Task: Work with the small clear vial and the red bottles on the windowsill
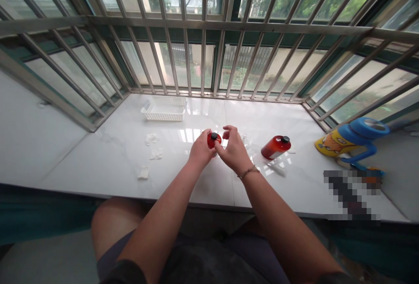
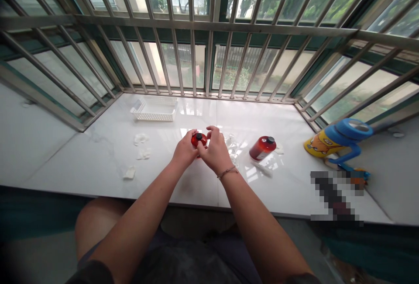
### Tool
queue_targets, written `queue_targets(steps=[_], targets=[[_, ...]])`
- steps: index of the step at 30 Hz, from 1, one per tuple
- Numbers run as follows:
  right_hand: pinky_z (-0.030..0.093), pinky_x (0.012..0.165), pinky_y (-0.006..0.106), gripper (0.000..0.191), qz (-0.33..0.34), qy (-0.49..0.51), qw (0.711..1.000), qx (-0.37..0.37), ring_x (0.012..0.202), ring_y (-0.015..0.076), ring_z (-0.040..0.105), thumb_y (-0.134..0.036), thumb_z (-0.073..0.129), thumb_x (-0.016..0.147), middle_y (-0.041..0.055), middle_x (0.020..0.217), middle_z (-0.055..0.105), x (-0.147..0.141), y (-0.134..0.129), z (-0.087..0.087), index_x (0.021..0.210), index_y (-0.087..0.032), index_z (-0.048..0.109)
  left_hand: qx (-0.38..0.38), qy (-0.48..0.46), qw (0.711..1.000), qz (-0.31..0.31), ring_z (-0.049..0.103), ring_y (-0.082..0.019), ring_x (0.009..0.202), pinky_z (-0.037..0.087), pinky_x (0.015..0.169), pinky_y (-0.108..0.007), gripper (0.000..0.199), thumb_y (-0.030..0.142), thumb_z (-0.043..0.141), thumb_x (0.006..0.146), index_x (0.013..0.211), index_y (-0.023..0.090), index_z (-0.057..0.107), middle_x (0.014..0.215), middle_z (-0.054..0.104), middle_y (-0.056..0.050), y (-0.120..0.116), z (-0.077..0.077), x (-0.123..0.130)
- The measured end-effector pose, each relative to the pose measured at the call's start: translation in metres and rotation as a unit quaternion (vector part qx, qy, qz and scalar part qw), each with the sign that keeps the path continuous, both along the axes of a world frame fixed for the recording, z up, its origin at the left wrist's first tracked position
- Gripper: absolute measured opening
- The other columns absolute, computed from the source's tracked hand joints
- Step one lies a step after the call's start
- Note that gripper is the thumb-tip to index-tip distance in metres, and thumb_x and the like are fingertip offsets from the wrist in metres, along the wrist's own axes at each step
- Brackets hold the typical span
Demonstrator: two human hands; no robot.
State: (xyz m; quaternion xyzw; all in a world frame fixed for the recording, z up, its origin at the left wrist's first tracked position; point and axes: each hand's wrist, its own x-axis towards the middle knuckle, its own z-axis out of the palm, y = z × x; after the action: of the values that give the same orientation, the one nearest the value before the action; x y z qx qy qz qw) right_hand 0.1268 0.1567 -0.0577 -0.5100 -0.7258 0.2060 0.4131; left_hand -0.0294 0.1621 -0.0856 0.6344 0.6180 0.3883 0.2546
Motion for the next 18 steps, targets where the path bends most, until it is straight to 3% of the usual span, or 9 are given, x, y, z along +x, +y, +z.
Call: queue_targets(steps=[3, 5, 10, 18], targets=[[0.056, 0.109, 0.052, 0.066, 0.041, 0.012, 0.999, 0.001, 0.134, 0.0324, 0.061, -0.022, 0.065, 0.092, 0.0183, 0.144, 0.064, -0.002, 0.0, 0.001, 0.152, -0.022, 0.038, 0.005, 0.002, 1.0, -0.002, 0.072, -0.033, 0.126, 0.06, 0.105, -0.046, 0.065, 0.03, 0.084, 0.083, 0.143, 0.027, 0.057, 0.141, 0.073, -0.01, 0.0, 0.001, 0.0], [0.056, 0.109, 0.051, 0.068, 0.068, -0.006, 0.998, -0.002, 0.134, 0.0311, 0.062, -0.017, 0.061, 0.094, 0.0167, 0.147, 0.065, -0.004, 0.003, 0.002, 0.156, -0.023, 0.035, 0.008, 0.004, 1.0, -0.005, 0.073, -0.032, 0.124, 0.06, 0.105, -0.046, 0.06, 0.025, 0.08, 0.085, 0.141, 0.027, 0.058, 0.14, 0.074, -0.01, 0.001, 0.001, 0.0], [0.054, 0.109, 0.053, 0.061, 0.064, -0.071, 0.995, 0.022, 0.124, 0.0325, 0.062, -0.009, 0.056, 0.094, 0.0107, 0.125, 0.076, -0.008, 0.017, 0.002, 0.152, -0.023, 0.046, 0.014, 0.009, 1.0, -0.004, 0.072, -0.031, 0.125, 0.06, 0.104, -0.045, 0.061, 0.019, 0.077, 0.083, 0.14, 0.027, 0.058, 0.138, 0.075, -0.009, 0.001, 0.001, 0.0], [0.055, 0.101, 0.052, 0.047, 0.027, -0.109, 0.993, 0.032, 0.11, 0.0354, 0.059, -0.014, 0.068, 0.092, 0.0142, 0.11, 0.075, -0.012, 0.026, 0.001, 0.136, -0.02, 0.055, 0.021, 0.011, 1.0, 0.001, 0.075, -0.03, 0.119, 0.061, 0.099, -0.042, 0.056, 0.02, 0.075, 0.085, 0.138, 0.026, 0.059, 0.136, 0.076, -0.009, 0.001, -0.001, 0.001]])
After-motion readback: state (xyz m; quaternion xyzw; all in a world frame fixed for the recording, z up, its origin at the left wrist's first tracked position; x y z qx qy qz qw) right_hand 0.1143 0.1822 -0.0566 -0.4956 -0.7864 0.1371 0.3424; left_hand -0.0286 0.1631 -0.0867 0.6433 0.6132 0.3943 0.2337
